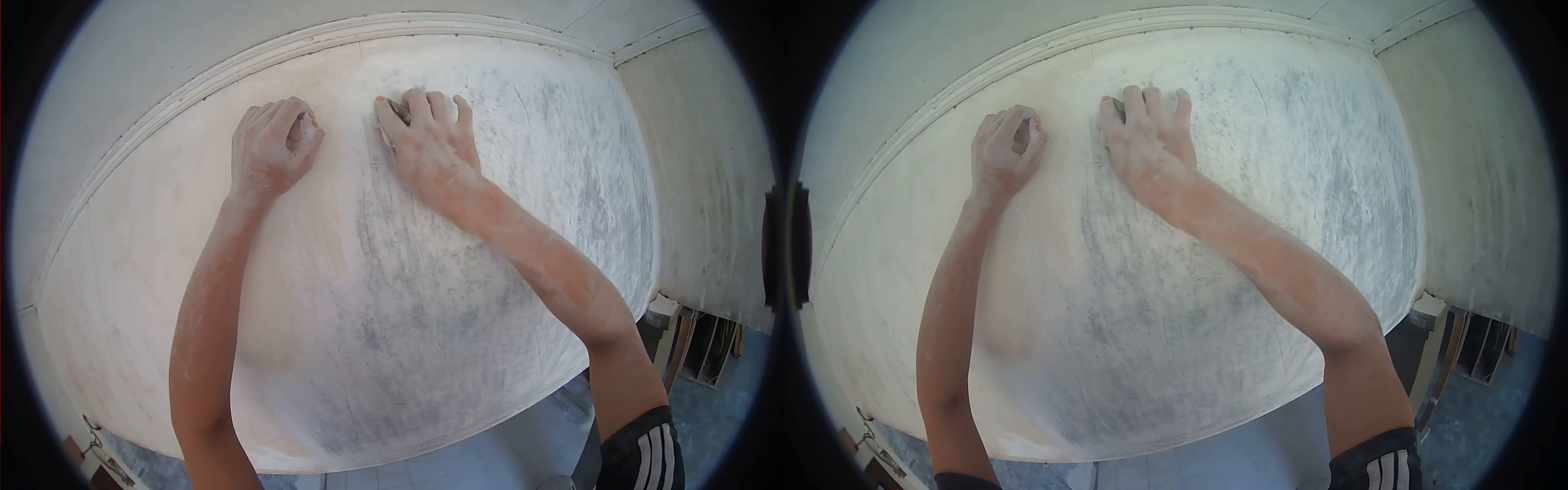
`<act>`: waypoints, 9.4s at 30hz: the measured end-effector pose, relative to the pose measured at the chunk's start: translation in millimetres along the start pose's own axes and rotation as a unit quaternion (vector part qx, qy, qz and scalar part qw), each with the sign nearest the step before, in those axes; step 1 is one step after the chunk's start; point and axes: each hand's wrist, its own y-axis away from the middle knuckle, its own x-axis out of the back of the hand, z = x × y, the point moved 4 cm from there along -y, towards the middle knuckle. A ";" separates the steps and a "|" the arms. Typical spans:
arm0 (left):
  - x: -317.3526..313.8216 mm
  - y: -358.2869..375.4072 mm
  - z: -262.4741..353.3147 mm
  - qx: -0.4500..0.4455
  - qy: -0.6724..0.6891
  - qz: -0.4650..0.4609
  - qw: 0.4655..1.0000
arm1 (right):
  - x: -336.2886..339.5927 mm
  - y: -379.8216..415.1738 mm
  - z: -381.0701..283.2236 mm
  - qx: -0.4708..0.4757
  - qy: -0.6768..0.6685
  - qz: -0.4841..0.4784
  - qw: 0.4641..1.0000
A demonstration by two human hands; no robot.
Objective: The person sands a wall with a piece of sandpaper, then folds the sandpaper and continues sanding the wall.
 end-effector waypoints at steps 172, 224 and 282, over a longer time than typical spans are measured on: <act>5.4 10.9 3.9 -0.001 0.004 0.006 1.000 | -6.0 -42.9 72.9 -0.098 0.032 -0.071 0.992; 1.6 12.6 17.8 -0.029 0.003 0.001 1.000 | -10.0 -38.5 77.5 -0.080 -0.012 -0.016 0.997; 3.5 17.1 14.5 -0.017 -0.007 -0.042 0.999 | -10.9 2.3 66.3 -0.039 0.073 0.016 0.996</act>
